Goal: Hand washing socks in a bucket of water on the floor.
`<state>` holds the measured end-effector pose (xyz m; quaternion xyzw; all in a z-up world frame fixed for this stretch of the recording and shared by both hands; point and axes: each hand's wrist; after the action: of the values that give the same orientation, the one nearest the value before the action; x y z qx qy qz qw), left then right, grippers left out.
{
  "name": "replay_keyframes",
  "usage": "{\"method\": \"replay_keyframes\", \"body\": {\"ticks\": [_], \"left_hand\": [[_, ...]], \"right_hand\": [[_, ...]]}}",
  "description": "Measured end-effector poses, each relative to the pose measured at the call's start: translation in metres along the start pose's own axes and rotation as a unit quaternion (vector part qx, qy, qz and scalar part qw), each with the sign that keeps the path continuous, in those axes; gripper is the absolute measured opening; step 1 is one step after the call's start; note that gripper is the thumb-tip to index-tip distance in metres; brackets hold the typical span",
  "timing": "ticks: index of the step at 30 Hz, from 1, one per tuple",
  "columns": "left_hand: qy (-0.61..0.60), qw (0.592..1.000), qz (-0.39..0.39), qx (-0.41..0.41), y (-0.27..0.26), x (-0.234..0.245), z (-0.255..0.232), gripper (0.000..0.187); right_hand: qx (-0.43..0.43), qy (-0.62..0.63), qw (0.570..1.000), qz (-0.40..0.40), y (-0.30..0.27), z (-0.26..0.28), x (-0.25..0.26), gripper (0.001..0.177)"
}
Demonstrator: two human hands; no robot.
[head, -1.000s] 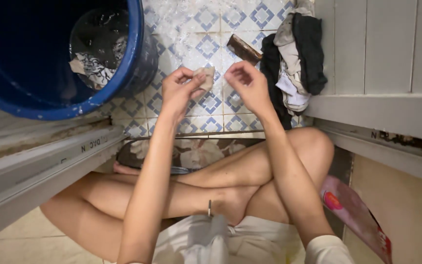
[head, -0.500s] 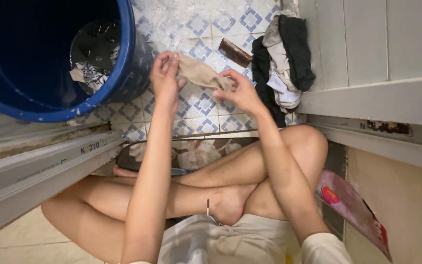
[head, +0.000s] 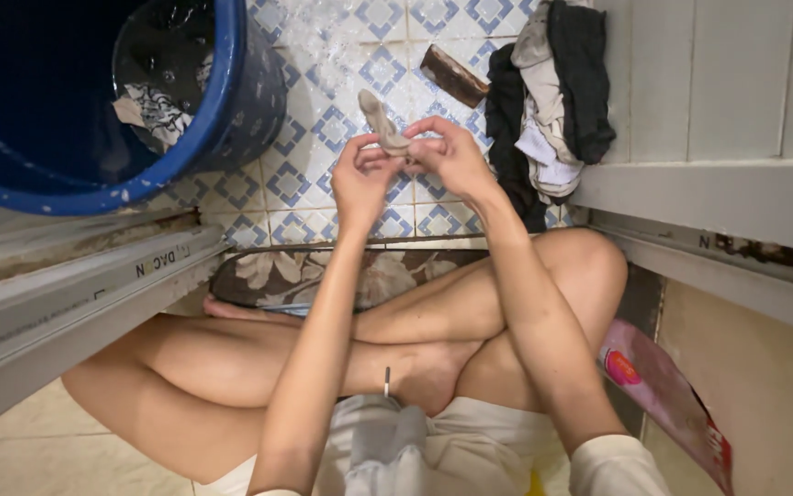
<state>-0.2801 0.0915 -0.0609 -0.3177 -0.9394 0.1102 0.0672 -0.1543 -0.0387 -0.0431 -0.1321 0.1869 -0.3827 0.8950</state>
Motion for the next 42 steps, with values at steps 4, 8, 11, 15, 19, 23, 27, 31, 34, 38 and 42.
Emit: {"method": "replay_keyframes", "body": {"ticks": [4,8,11,15,19,23,27,31,34,38,42], "left_hand": [[-0.048,0.999,0.021,-0.009,0.0,0.013,-0.007,0.041],[-0.093,0.995,0.021,-0.022,-0.005,0.019,-0.012,0.045],[-0.091,0.995,0.033,0.003,-0.01,0.021,-0.011,0.049],[-0.106,0.994,0.021,-0.01,-0.013,0.021,-0.011,0.053],[-0.142,0.988,0.036,0.039,-0.015,0.015,-0.029,0.065],[-0.181,0.975,0.042,0.117,-0.014,0.018,-0.027,0.064],[0.049,0.993,-0.106,0.006,-0.034,0.019,-0.054,0.043],[0.157,0.969,-0.116,-0.149,-0.058,0.02,-0.078,0.035],[0.218,0.946,-0.072,-0.229,-0.063,0.011,-0.067,0.036],[0.214,0.971,-0.04,-0.096,-0.061,0.011,-0.084,0.02],[0.238,0.925,-0.161,-0.247,-0.057,0.013,-0.061,0.023]], "right_hand": [[0.022,0.029,0.997,-0.063,0.009,-0.016,0.006,0.021],[0.032,0.023,0.999,-0.035,-0.021,0.047,-0.028,0.033],[0.146,-0.126,0.981,0.028,-0.023,0.025,-0.027,0.056],[0.078,-0.062,0.995,-0.026,-0.021,0.011,-0.018,0.034],[0.084,-0.024,0.996,-0.034,-0.02,0.011,-0.023,0.028],[0.094,-0.013,0.993,-0.066,-0.019,0.008,-0.024,0.022],[0.092,-0.112,0.986,-0.08,-0.039,0.037,-0.034,0.024],[0.246,-0.436,0.846,-0.183,-0.064,0.069,-0.05,0.026],[0.289,-0.419,0.837,-0.203,-0.066,0.053,-0.048,0.018],[0.231,-0.425,0.841,-0.243,-0.073,0.052,-0.057,0.022],[0.263,-0.526,0.763,-0.268,-0.085,0.048,-0.063,0.011]]}}
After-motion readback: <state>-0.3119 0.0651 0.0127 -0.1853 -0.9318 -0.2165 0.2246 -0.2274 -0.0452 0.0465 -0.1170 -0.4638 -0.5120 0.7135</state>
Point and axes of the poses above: each hand's wrist, its own y-axis towards the middle knuckle, its own x-axis out of the back of the hand, z = x × y, and after that the axes turned 9 degrees about -z, right-handed
